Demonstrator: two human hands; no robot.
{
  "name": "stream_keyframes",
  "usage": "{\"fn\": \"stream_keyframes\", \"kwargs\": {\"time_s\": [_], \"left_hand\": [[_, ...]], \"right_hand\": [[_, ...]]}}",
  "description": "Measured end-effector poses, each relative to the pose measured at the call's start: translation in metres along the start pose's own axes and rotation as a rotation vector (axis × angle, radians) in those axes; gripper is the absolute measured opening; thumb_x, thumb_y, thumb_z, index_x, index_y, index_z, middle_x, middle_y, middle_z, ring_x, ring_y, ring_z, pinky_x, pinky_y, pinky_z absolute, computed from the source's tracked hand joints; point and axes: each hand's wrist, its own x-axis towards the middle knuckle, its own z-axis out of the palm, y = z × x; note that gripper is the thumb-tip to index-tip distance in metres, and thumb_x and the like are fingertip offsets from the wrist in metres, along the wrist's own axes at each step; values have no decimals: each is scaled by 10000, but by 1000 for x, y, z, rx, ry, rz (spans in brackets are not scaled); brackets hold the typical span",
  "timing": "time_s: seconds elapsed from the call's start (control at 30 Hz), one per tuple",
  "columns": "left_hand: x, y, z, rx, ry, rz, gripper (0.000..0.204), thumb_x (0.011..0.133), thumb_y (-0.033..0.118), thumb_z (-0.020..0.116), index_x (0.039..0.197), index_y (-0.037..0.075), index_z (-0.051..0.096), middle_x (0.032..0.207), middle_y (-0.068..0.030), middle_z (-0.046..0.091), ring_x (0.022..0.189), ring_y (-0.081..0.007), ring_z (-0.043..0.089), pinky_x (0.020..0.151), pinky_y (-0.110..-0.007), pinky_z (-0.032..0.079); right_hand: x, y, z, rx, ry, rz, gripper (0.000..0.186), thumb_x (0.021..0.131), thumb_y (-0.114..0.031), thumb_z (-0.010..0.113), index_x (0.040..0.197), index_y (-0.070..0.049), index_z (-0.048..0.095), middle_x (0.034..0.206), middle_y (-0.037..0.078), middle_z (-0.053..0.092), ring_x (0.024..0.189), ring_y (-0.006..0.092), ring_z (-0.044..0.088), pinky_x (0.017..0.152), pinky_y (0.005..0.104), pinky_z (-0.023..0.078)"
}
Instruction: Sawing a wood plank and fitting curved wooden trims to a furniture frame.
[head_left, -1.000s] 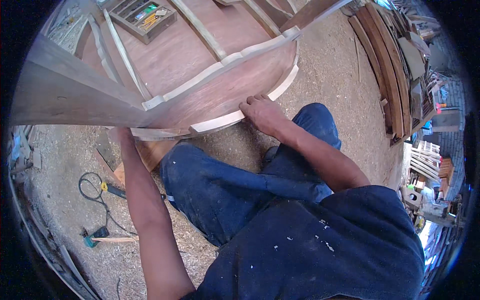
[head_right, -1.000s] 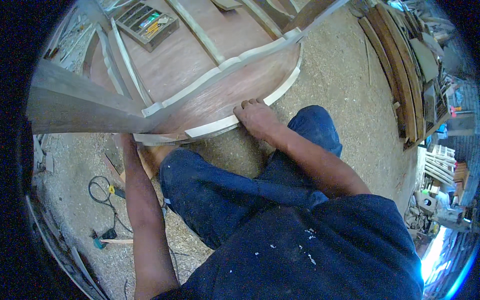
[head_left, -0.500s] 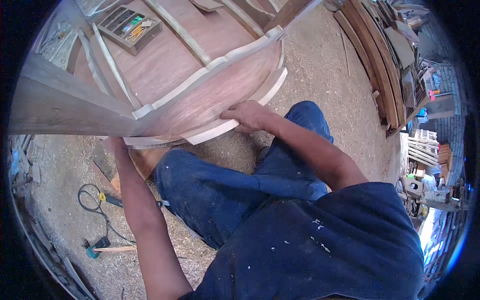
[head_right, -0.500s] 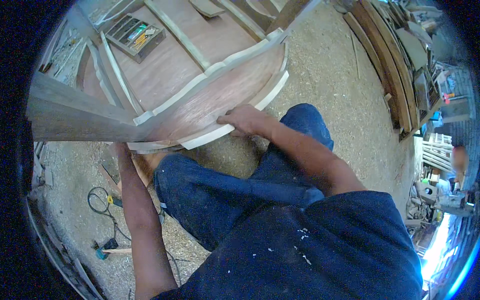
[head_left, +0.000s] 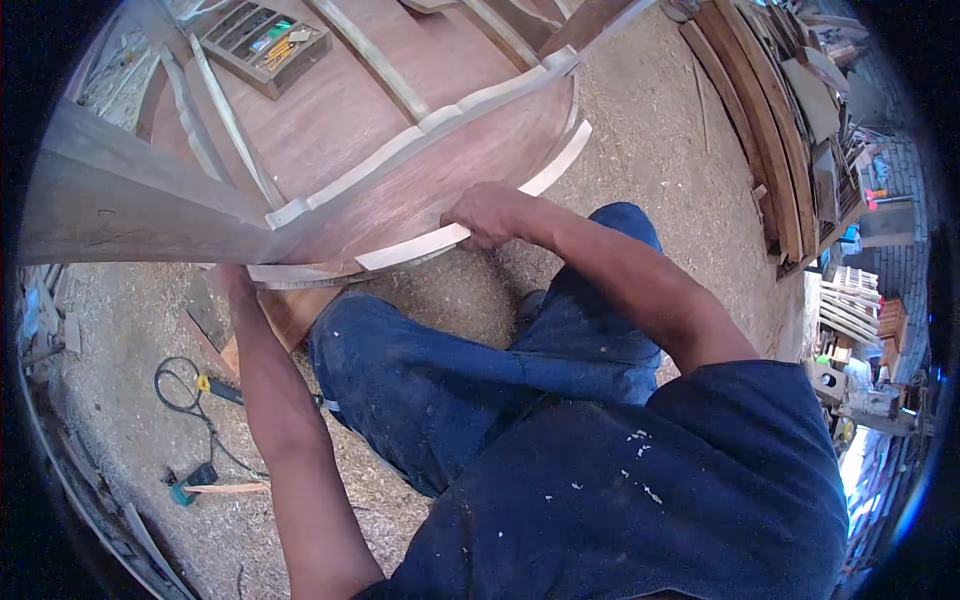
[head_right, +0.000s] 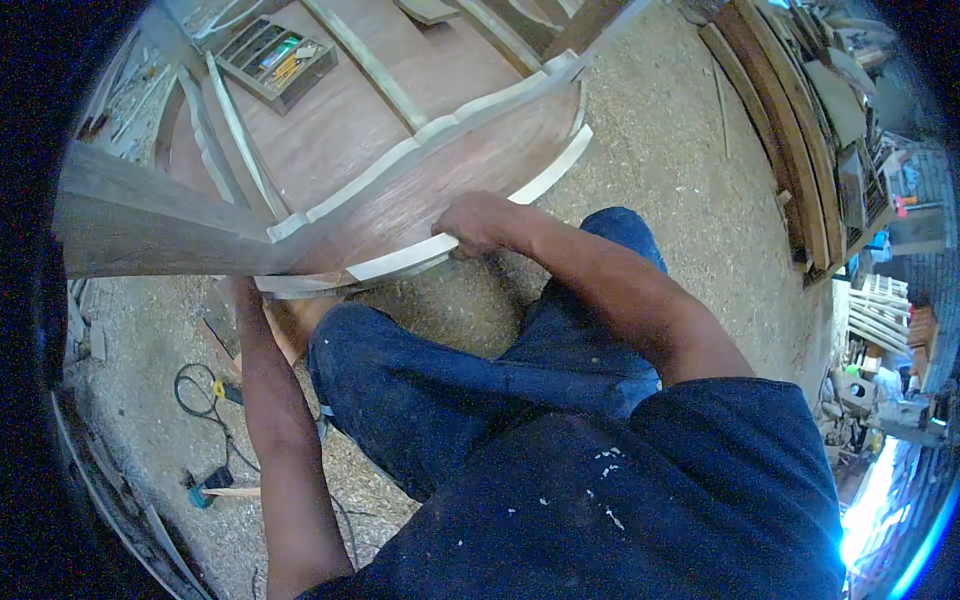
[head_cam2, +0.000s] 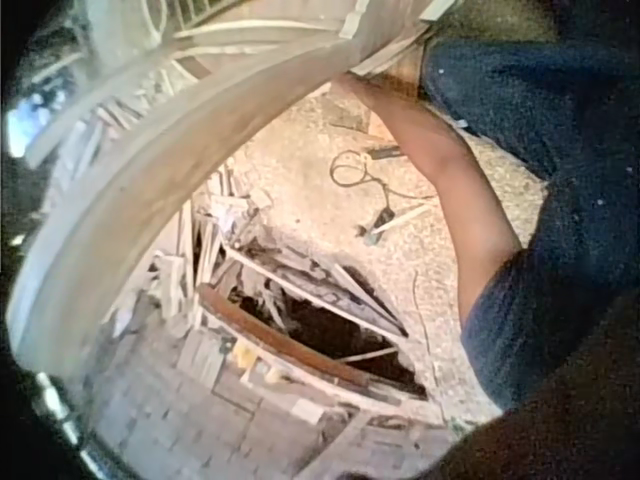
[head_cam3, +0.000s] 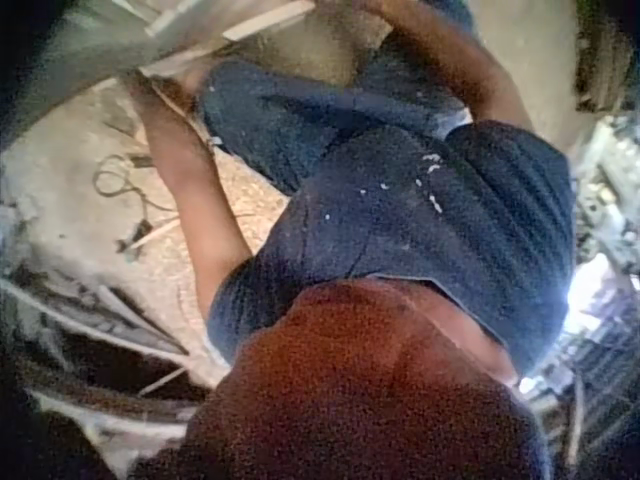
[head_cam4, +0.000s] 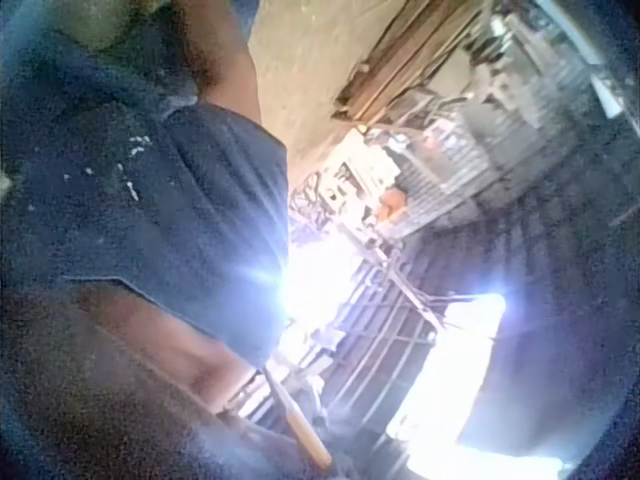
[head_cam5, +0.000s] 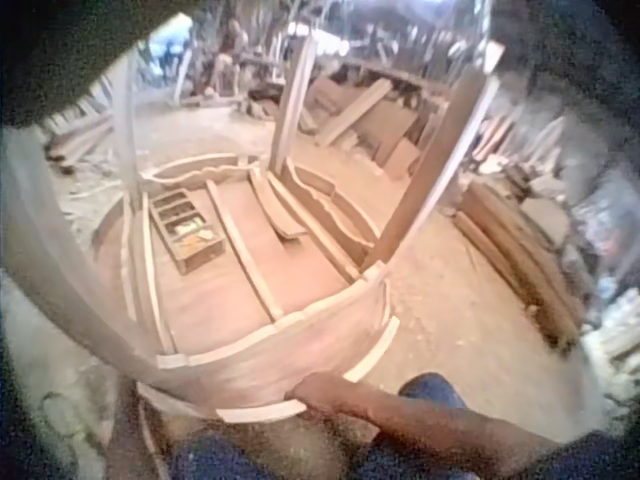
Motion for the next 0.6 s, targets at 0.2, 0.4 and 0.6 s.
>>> {"fn": "stream_keyframes", "kwargs": {"time_s": [0.2, 0.4, 0.6], "left_hand": [[-2, -9, 8, -100, -35, 23, 507, 1054, 400, 660, 1409, 38, 688, 1286, -144, 738, 1147, -278, 713, 979, -410, 599], [12, -11, 6, 199, 3, -27, 558, 1029, 481, 663, 1365, 38, 719, 1233, -142, 754, 1093, -268, 716, 933, -414, 599], [26, -2, -18, 859, 141, -123, 701, 958, 650, 693, 1258, 25, 788, 1109, -146, 793, 955, -254, 731, 812, -426, 604]], "right_hand": [[2, -2, -2, -28, -9, -26, 348, 795, -244, 765, 1117, -111, 770, 958, 166, 782, 926, 432, 722, 838, 506, 581], [-1, -4, -1, -29, 35, -23, 323, 785, -241, 771, 1076, -100, 773, 951, 166, 786, 922, 428, 728, 837, 510, 581], [8, -24, -14, -61, -11, 39, 322, 790, -240, 799, 1084, -110, 796, 998, 151, 808, 940, 418, 751, 842, 517, 596]]}}
